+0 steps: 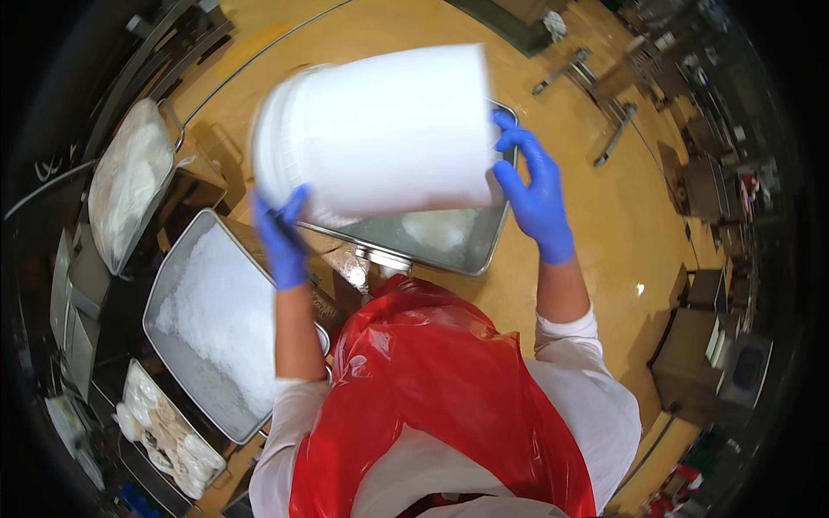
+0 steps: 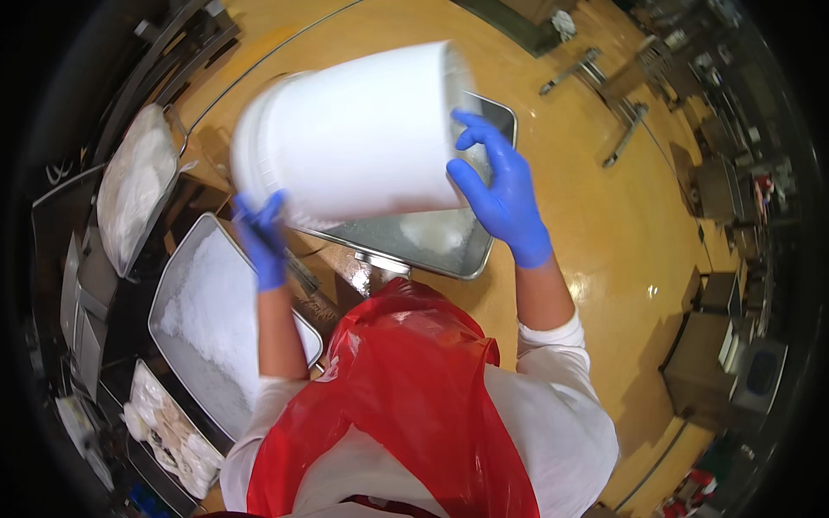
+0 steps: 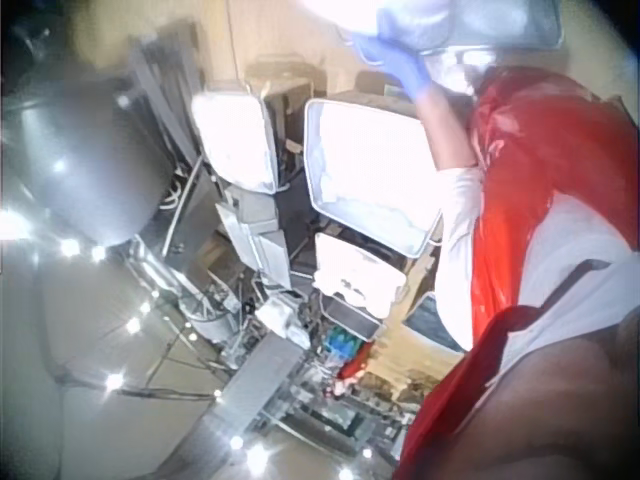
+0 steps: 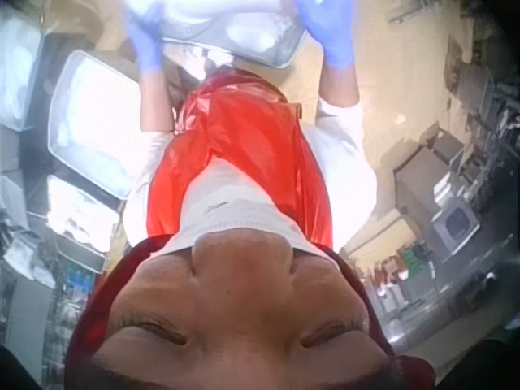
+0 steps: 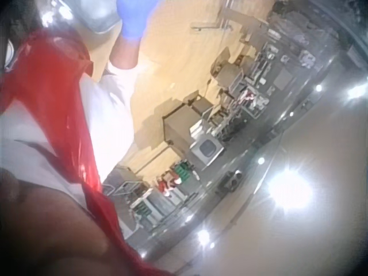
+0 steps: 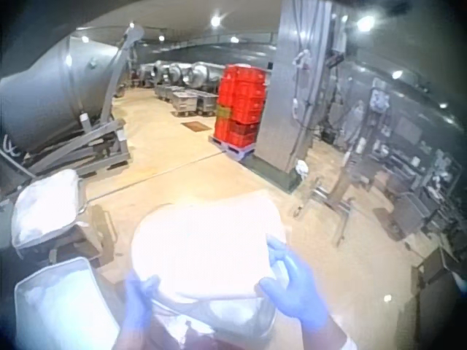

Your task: The person scoops ice from a large metal bin into a white bucket, then carries the bucket to a sink to fill it with water. The person returns to the bin and pours the water over the ice, then carries the bin across the room.

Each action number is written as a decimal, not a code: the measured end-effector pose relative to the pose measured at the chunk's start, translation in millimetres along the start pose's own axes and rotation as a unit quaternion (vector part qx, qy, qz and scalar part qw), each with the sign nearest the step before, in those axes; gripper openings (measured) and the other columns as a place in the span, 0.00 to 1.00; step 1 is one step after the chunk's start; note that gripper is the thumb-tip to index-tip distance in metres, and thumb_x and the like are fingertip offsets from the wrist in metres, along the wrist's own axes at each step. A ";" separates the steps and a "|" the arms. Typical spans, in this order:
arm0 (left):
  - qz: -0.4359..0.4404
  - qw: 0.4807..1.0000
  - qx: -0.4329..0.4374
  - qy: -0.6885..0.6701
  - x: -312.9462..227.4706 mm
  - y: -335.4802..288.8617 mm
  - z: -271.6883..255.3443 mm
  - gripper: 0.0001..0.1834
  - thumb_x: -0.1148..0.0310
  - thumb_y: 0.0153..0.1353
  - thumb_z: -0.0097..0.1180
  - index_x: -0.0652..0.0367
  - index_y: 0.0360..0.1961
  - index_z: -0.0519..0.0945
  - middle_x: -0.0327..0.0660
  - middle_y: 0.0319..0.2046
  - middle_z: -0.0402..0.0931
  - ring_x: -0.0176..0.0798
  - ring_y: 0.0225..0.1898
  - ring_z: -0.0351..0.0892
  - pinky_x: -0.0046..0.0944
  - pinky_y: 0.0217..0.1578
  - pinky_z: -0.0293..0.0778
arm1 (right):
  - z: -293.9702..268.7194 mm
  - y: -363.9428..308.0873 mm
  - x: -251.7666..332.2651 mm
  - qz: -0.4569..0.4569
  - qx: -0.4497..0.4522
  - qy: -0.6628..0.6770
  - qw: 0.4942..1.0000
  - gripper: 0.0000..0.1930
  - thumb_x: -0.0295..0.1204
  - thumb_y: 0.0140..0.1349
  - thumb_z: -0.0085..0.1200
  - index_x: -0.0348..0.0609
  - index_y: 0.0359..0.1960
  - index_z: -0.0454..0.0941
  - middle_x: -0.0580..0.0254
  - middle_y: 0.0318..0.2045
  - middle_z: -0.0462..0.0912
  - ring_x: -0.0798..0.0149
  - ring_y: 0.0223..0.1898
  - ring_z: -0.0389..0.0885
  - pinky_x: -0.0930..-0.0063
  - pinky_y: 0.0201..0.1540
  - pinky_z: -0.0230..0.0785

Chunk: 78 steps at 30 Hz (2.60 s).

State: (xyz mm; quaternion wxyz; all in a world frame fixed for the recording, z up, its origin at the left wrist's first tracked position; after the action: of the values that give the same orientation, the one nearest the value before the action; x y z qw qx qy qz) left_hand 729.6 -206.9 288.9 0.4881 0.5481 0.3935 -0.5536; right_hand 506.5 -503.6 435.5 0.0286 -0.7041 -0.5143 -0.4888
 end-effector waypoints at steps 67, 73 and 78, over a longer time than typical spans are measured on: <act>0.086 0.552 0.478 0.678 371.4 103.0 411.7 0.19 0.47 0.61 0.62 0.51 0.36 0.87 0.48 0.33 0.86 0.56 0.37 0.87 0.55 0.40 0.83 | 6.8 23.8 -660.3 0.129 0.292 -0.302 0.898 0.23 0.57 0.53 0.68 0.52 0.38 0.83 0.57 0.34 0.88 0.51 0.38 0.89 0.52 0.42 0.80; 0.050 0.583 0.442 0.680 375.5 159.8 475.2 0.20 0.45 0.61 0.63 0.52 0.37 0.87 0.50 0.34 0.86 0.57 0.37 0.87 0.55 0.40 0.82 | 4.2 136.6 -719.5 0.068 0.307 -0.295 0.902 0.27 0.61 0.50 0.69 0.51 0.35 0.84 0.56 0.34 0.87 0.50 0.38 0.88 0.54 0.41 0.80; 0.035 0.611 0.422 0.669 391.6 225.9 515.2 0.19 0.47 0.58 0.65 0.52 0.37 0.87 0.50 0.34 0.86 0.57 0.37 0.87 0.56 0.41 0.82 | 18.9 227.2 -768.4 0.023 0.312 -0.287 0.905 0.28 0.61 0.49 0.70 0.50 0.35 0.84 0.56 0.33 0.86 0.49 0.37 0.87 0.53 0.40 0.79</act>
State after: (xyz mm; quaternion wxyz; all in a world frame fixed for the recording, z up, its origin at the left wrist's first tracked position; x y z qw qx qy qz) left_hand 864.6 -798.1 -30.6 -0.1770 0.9250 0.3137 -0.1208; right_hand 695.1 -1135.0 -20.8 0.1093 -0.7803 -0.6106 -0.0796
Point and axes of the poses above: each hand's wrist, its own y-axis towards the middle knuckle, its own z-axis out of the palm, x = y × z, the point moved 5 cm from there along y, towards the middle knuckle
